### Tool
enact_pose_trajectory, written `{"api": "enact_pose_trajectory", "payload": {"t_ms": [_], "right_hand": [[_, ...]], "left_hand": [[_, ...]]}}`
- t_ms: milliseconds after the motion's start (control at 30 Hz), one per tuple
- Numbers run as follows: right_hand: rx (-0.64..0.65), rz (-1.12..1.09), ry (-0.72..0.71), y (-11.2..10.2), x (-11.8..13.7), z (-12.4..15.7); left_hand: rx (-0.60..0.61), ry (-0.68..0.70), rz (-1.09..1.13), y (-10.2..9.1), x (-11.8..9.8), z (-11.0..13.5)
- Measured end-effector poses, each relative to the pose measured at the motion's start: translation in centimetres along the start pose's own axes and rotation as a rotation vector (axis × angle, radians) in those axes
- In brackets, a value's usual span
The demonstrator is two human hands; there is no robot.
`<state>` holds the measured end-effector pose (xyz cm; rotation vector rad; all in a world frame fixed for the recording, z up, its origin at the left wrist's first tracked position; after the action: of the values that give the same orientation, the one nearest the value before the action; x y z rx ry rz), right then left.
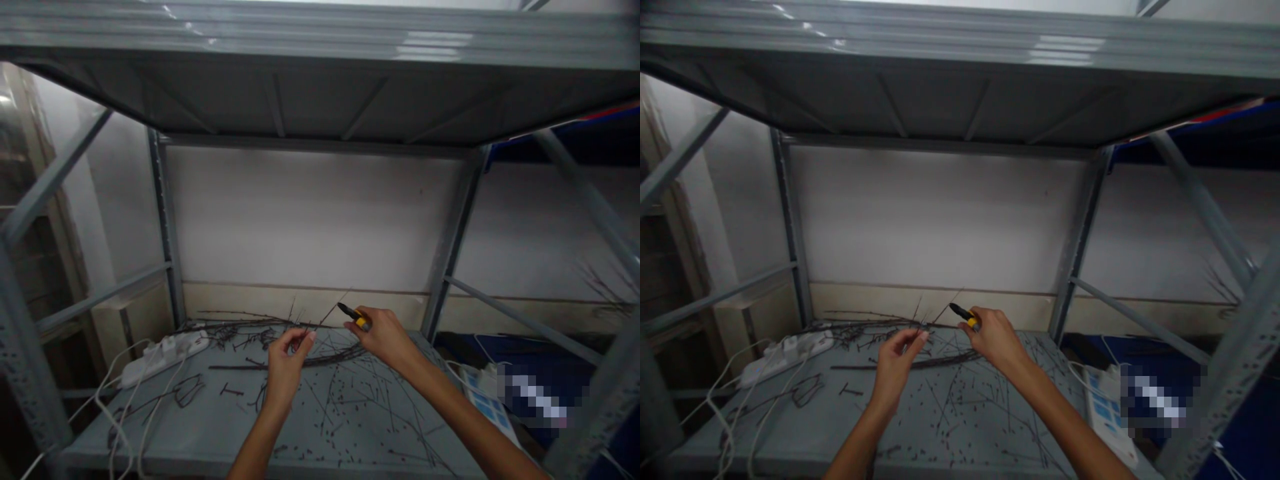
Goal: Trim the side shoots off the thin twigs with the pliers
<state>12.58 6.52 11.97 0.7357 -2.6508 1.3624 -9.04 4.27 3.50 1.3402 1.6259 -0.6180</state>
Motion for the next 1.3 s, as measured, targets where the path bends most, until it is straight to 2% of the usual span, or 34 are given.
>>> {"api": "enact_pose_trajectory", "payload": {"t_ms": [233,433,600,700,833,933,1067,1200,1300], "right_hand": [[0.005,-0.003,-0.012,0.0,0.2,-0.2],[0.010,0.027,0.006,0.2,0.3,-0.2],[-0.019,-0.159,0.115,1.4,-0.6,-0.1],[0.005,-0.317,0.221,3.9,-1.3,0.4],[0.087,-0.506,0.315,9.2,-0.8,1.5],[0.159,-0.657,0.395,13.5,0.5,1.3],[0.225,-0.820,0.472,18.1,2.9,-0.5],[0.261,-0.959,0.536,21.1,5.3,-2.2],[0.274,-1.060,0.555,21.6,6.4,-2.5]], "left_hand": [[0.026,0.001,-0.023,0.2,0.0,0.2],[0.044,0.035,-0.048,0.3,-1.0,0.6],[0.023,0.034,-0.043,-0.2,-2.4,1.5],[-0.019,-0.018,0.016,-1.2,-3.7,2.4],[0.000,-0.161,0.111,-2.6,-5.7,3.9],[0.013,-0.207,0.159,-3.5,-7.5,4.7],[0.002,-0.244,0.215,-4.2,-9.4,5.6],[0.022,-0.223,0.267,-4.7,-10.7,6.3],[0.039,-0.181,0.257,-5.3,-11.4,6.7]]}}
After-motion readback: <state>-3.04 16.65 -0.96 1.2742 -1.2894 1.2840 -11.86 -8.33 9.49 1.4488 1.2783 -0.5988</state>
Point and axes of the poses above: each hand's wrist, its own z-axis away from the middle knuckle, its own y-axis out of the palm, x = y × z, the point moved 5 cm from there along -z, towards the middle knuckle, and after that the axes turned 6 degrees about -x, right-handed, at the moved point
